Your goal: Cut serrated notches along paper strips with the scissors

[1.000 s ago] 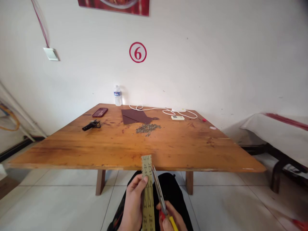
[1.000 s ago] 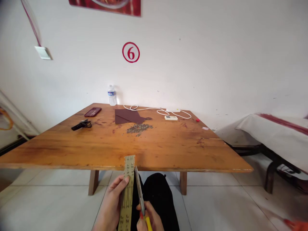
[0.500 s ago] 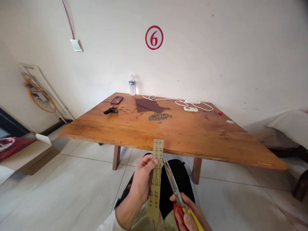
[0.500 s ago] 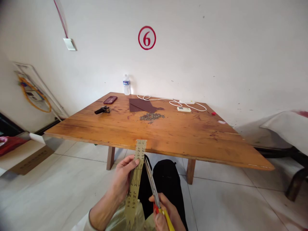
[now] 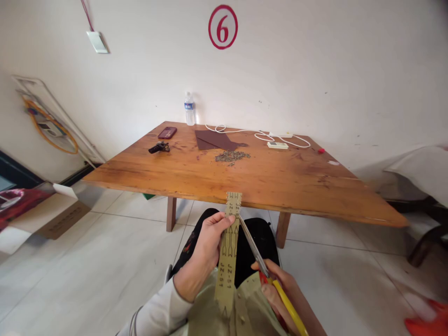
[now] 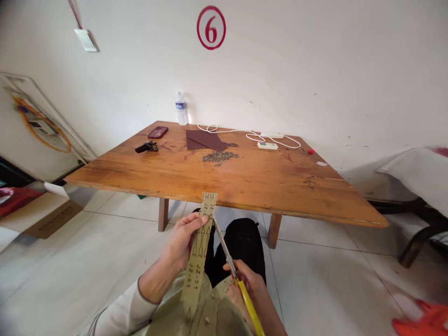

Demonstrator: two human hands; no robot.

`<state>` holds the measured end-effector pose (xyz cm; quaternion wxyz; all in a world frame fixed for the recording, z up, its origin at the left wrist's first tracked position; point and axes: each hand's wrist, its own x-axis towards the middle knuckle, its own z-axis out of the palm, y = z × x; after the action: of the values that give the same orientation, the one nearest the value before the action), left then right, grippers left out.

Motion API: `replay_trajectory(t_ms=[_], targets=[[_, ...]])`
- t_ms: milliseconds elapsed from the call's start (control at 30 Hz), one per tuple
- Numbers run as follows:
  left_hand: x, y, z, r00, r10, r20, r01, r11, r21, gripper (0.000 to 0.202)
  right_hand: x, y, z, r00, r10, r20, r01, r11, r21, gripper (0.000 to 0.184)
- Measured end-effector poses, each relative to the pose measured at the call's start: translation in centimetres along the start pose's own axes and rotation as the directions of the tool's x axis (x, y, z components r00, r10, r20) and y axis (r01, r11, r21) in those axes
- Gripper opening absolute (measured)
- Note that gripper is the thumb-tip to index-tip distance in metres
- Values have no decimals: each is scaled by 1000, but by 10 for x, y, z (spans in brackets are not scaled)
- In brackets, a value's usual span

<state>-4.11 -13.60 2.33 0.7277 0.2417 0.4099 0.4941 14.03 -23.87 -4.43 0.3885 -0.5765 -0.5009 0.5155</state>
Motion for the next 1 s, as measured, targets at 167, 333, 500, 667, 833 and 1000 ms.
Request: replay_trajectory(t_ms=[167,333,500,667,833,1000], targets=[[4,-3,0,999,34,-10,-34,999,-5,31,-5,1,1,998,58,-38,-54,992,115,42],[6,-4,-2,999,46,3,-46,999,23,26,-5,-2,-2,996,84,28,-87,988,126,44],[5,-2,-3,999,40,-5,-40,999,23,23,-5,-4,-4,995,33,96,-49,984,172,68],[5,-1,-3,999,43,-15,-43,999,18,20,-19,-20,0,996,17,93,-29,991,132,77],[5,-2,-3,998,51,-23,-50,998,35,21,-19,-21,2,1000,17,7,-17,993,118,75],[4,-1,-2,997,70,-29,-68,997,41,23,-12,-14,-4,997,-20,75,12,995,102,68]])
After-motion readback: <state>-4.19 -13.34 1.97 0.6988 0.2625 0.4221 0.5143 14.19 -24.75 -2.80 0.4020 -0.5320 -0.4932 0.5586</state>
